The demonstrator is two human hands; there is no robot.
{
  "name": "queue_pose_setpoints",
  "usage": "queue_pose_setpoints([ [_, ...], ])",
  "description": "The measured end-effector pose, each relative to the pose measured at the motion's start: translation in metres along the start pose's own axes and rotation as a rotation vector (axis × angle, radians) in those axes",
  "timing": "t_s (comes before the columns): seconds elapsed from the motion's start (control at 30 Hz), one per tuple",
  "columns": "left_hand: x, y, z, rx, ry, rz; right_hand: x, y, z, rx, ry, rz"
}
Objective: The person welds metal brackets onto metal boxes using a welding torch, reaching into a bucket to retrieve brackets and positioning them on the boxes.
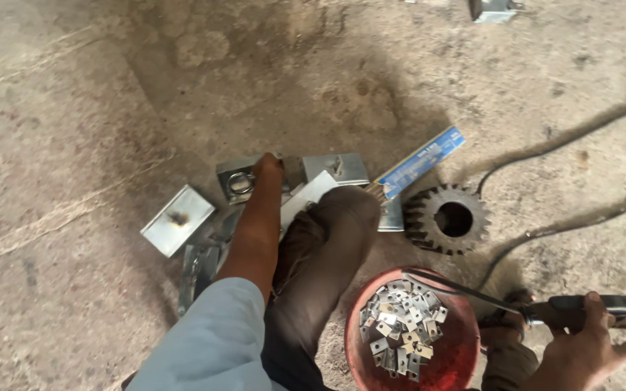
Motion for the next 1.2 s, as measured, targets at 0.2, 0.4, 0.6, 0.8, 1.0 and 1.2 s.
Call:
queue_pose_setpoints([
  [0.2, 0.025, 0.064, -0.028, -0.33, 0.268, 0.182, -0.008, -0.025, 0.014, 0.043, 0.041, 0.183],
  [0.4, -0.002, 0.182, -0.097, -1.034, 0.411, 0.479, -0.047, -0.01, -0.005, 0.087, 0.11, 0.358],
  [0.6, -0.164, 0.223, -0.195, -1.093, 0.189, 0.206, -0.088, 0.006, -0.028, 0.169, 0.109, 0.354],
  [0.8, -0.361, 0.089, -0.252, -0.954, -0.755, -0.075, -0.113, -0.023, -0.032, 0.281, 0.135, 0.364],
  [1.0, -0.422, 0.019, -0.268, -0.914, -0.691, -0.172, -0.126, -0.061, -0.041, 0.321, 0.051, 0.349],
  [1.2, -0.414, 0.006, -0.248, -0.978, -0.408, 0.323, -0.127, -0.09, -0.048, 0.41, 0.035, 0.244],
])
Point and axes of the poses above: each hand's wrist, its own z-axis towards the middle knuckle, its own y-axis out of the palm, x = y × z, the point moved 3 cm from there along z, towards the middle knuckle, and after that the axes turned 4 degrees about -z, right-handed, at the moved point
